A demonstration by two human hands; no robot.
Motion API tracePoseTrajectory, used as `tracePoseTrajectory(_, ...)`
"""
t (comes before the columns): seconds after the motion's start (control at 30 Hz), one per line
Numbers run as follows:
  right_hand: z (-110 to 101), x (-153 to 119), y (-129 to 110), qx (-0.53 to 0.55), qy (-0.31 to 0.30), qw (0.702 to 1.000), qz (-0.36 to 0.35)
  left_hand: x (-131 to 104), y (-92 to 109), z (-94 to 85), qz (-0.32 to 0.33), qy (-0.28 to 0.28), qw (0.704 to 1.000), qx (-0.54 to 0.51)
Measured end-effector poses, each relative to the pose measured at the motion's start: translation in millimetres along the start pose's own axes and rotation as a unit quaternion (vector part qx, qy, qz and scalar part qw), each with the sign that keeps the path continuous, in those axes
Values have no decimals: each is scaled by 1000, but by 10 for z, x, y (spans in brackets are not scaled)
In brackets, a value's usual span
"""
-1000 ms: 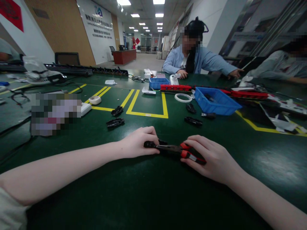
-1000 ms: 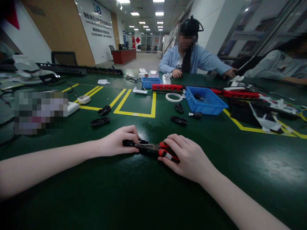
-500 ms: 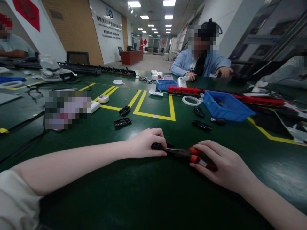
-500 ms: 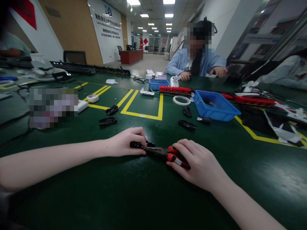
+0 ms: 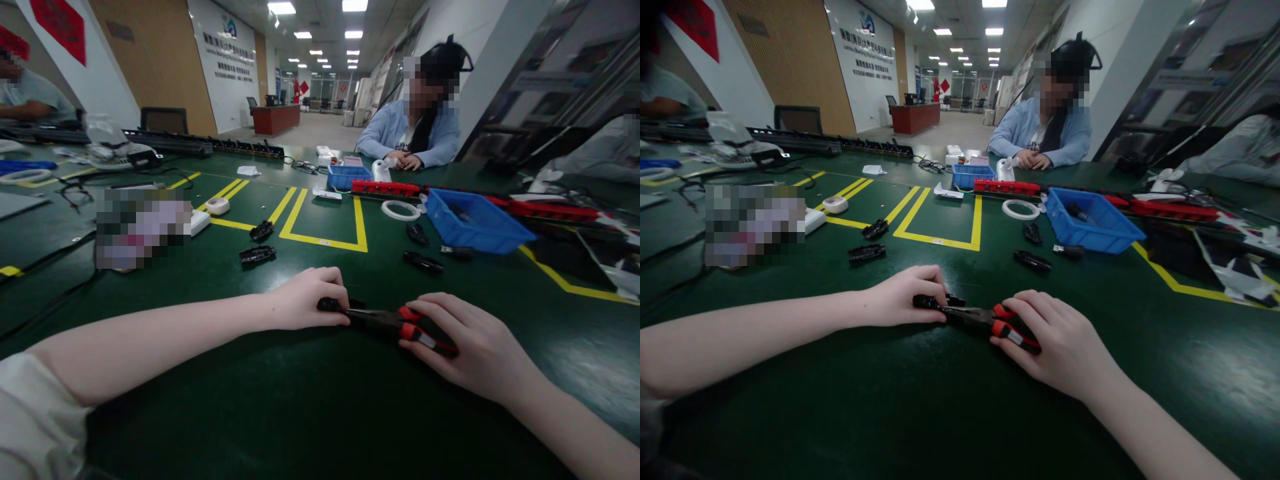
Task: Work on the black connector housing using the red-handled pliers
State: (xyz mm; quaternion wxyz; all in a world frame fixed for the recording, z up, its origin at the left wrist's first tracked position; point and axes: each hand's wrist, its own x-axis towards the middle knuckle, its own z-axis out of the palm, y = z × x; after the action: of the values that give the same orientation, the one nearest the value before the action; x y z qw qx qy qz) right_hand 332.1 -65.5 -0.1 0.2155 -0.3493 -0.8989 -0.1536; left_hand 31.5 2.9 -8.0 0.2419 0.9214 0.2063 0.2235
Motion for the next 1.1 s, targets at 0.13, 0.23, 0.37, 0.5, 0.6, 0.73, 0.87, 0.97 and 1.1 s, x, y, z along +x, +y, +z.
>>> tracePoseTrajectory(0.13, 19, -3, -5, 13, -5, 1000, 14, 1, -14, 11, 0, 3, 1000, 0)
tracePoseTrajectory(0.23, 32, -3, -16, 26, -11, 999, 25, 1, -4, 7, -5, 0, 1000, -2)
tracePoseTrajectory(0.37, 24, 14, -47, 37, -11, 999, 35, 3, 25, -9, -13, -5, 1000, -3)
tracePoseTrajectory(0.5, 14, 23, -63, 40, -9, 998, 52, 6, 42, -19, -20, -10, 1000, 2)
tracePoseTrajectory(0.6, 17, 15, -58, 45, -11, 997, 60, 5, 44, -17, -22, -10, 1000, 2)
tracePoseTrajectory(0.73, 22, 8, -45, 46, -17, 997, 52, 3, 38, -12, -25, -13, 1000, -1)
tracePoseTrajectory(0.87, 15, 6, -31, 39, -19, 998, 45, 1, 26, -5, -20, -11, 1000, -7)
tracePoseTrajectory(0.97, 1, 6, -22, 34, -17, 999, 38, 0, 26, -1, -23, -10, 1000, -11)
tracePoseTrajectory(1.1, -17, 11, -27, 29, -16, 999, 35, -1, 30, 3, -21, -3, 1000, -17)
